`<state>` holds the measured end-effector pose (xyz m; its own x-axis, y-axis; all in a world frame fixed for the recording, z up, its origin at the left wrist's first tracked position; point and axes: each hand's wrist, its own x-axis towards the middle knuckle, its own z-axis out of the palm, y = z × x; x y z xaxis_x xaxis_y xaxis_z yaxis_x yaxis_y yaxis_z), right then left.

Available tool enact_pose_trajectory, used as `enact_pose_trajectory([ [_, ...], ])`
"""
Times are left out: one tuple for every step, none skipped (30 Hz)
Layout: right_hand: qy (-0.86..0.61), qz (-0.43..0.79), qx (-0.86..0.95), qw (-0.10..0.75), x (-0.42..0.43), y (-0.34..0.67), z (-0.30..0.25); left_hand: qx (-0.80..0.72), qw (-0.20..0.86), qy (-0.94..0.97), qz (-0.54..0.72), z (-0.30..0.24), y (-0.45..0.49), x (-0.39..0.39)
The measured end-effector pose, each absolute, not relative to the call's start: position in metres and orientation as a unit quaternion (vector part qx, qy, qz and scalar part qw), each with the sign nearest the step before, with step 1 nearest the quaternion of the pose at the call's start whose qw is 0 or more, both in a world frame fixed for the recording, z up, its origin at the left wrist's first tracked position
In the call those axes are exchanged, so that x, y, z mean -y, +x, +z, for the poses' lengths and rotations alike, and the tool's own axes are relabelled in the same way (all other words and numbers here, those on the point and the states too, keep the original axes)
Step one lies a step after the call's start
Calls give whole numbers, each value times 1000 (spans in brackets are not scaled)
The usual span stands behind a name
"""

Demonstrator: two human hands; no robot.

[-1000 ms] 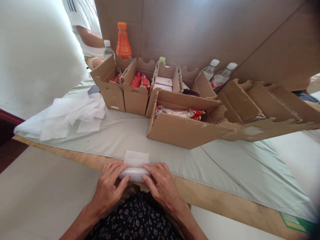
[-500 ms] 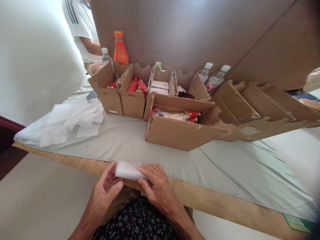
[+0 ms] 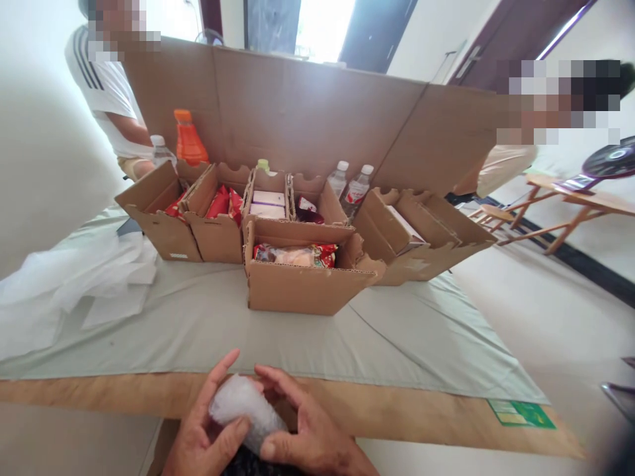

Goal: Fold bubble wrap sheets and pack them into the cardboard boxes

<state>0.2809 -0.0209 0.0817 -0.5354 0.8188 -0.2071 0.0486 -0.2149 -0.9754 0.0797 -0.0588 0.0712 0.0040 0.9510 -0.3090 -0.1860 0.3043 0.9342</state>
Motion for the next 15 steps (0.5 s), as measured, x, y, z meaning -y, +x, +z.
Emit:
enact_pose_trajectory([
  [-392, 678, 547, 296, 22, 281, 79, -541, 591, 386, 457, 70, 85, 58],
  [-399, 674, 541, 305, 23, 280, 77, -554, 567, 413, 447, 69, 89, 57],
  [-406, 671, 537, 312, 24, 280, 74, -565, 544, 439, 438, 68, 94, 56],
  [-409, 668, 536, 316, 25, 280, 73, -571, 526, 460, 431, 66, 98, 55],
  [-410, 664, 535, 323, 25, 280, 72, -570, 518, 473, 428, 64, 101, 54],
  [-411, 659, 533, 335, 26, 281, 71, -564, 520, 477, 429, 62, 104, 53],
  [-413, 652, 528, 355, 26, 281, 71, -553, 526, 475, 437, 60, 107, 52],
  [-417, 641, 521, 379, 26, 282, 72, -542, 533, 471, 448, 58, 109, 51],
  [-424, 628, 512, 405, 25, 283, 72, -533, 539, 466, 456, 55, 110, 50],
  [-434, 613, 501, 430, 24, 284, 72, -524, 546, 465, 459, 52, 111, 49],
  [-445, 597, 494, 449, 22, 285, 72, -518, 555, 468, 452, 50, 112, 48],
  [-459, 580, 492, 459, 21, 287, 71, -513, 567, 473, 438, 47, 112, 47],
  [-474, 563, 498, 459, 19, 288, 71, -509, 580, 476, 421, 45, 112, 46],
  [-488, 547, 511, 448, 17, 291, 70, -508, 592, 478, 404, 44, 112, 44],
  [-498, 534, 529, 433, 16, 293, 70, -508, 600, 479, 390, 43, 111, 42],
])
